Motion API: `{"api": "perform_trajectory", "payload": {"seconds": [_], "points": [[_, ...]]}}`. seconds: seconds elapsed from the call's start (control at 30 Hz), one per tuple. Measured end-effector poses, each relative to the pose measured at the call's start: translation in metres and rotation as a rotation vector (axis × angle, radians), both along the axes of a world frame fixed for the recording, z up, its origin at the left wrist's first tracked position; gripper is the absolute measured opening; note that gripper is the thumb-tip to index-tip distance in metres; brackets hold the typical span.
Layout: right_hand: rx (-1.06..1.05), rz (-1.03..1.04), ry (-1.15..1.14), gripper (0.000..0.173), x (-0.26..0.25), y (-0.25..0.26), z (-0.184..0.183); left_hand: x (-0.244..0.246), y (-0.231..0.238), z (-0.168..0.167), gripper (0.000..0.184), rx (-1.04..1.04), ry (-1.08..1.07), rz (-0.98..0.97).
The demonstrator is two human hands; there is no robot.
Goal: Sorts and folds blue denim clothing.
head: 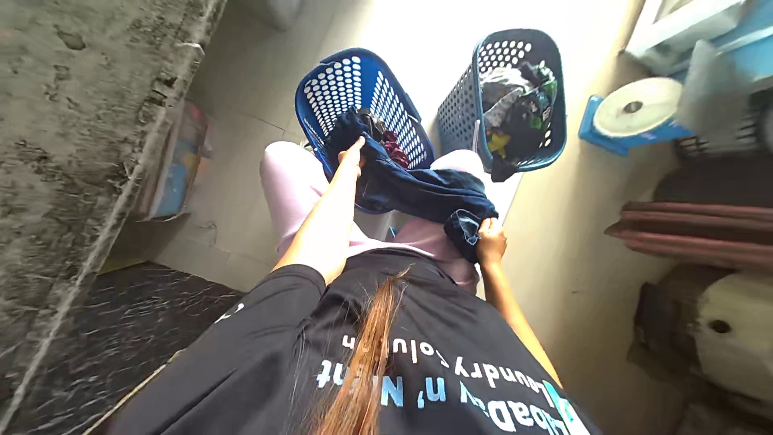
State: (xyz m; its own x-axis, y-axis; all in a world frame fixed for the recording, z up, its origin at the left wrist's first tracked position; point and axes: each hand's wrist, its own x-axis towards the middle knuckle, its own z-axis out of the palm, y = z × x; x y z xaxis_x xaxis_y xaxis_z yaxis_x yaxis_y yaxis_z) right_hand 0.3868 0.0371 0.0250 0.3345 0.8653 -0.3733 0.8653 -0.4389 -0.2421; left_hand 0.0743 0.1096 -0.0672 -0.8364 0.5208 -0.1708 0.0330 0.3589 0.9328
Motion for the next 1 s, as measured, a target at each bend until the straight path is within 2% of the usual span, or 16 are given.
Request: {"api": "perform_trajectory", "payload": {"seconds": [0.03, 0.07, 0.13, 0.2, 0.23, 0.3, 0.37, 0.47, 0.57, 0.6, 0.67, 0.73, 0.77, 0.87, 0.93, 1.0], "points": [[0.01, -0.001, -0.024, 0.046, -0.002, 0.0, 0.0, -0.009, 0.021, -0.021, 0.05, 0.094, -0.413, 0.046], [0.051, 0.008, -0.04, 0.045, -0.003, -0.001, 0.0, -0.023, 0.044, -0.028, 0.043, 0.01, -0.74, 0.061], [0.131, 0.038, -0.052, 0.045, -0.003, -0.002, -0.001, -0.041, 0.072, -0.014, 0.02, -0.118, -0.965, 0.016], [0.16, 0.052, -0.058, 0.046, -0.003, -0.005, 0.001, -0.053, 0.071, 0.028, 0.011, -0.012, -0.929, -0.172], [0.158, 0.048, -0.06, 0.046, -0.002, -0.006, 0.002, -0.058, 0.061, 0.053, 0.017, 0.101, -0.869, -0.286], [0.127, 0.041, -0.06, 0.046, -0.001, -0.006, 0.006, -0.082, 0.032, 0.101, 0.06, 0.321, -0.757, -0.583], [0.089, 0.068, -0.071, 0.046, 0.0, -0.005, 0.012, -0.112, -0.004, 0.144, 0.08, 0.425, -0.596, -0.828], [-0.111, 0.17, -0.135, 0.047, -0.007, 0.006, 0.034, -0.148, -0.072, 0.198, 0.066, 0.402, -0.282, -1.092], [-0.38, 0.358, -0.21, 0.043, -0.013, 0.032, 0.062, -0.162, -0.141, 0.223, 0.024, 0.205, -0.077, -1.168], [-0.449, 0.431, -0.22, 0.042, -0.014, 0.04, 0.072, -0.161, -0.166, 0.222, 0.016, 0.064, -0.037, -1.197], [-0.541, 0.552, -0.208, 0.043, -0.018, 0.049, 0.093, -0.155, -0.21, 0.208, 0.027, -0.383, -0.058, -1.235], [-0.528, 0.638, -0.165, 0.046, -0.032, 0.058, 0.117, -0.149, -0.237, 0.17, 0.038, -0.751, -0.282, -1.167], [-0.474, 0.673, -0.124, 0.046, -0.043, 0.062, 0.127, -0.149, -0.251, 0.147, 0.033, -0.772, -0.411, -1.076], [-0.239, 0.758, 0.03, 0.045, -0.09, 0.077, 0.132, -0.161, -0.28, 0.102, 0.008, -0.591, -0.799, -0.854], [-0.101, 0.833, 0.17, 0.041, -0.135, 0.089, 0.115, -0.168, -0.286, 0.09, 0.014, -0.489, -0.932, -0.816], [-0.086, 0.85, 0.373, 0.039, -0.191, 0.108, 0.086, -0.171, -0.287, 0.082, 0.014, -0.428, -0.973, -0.819]]}}
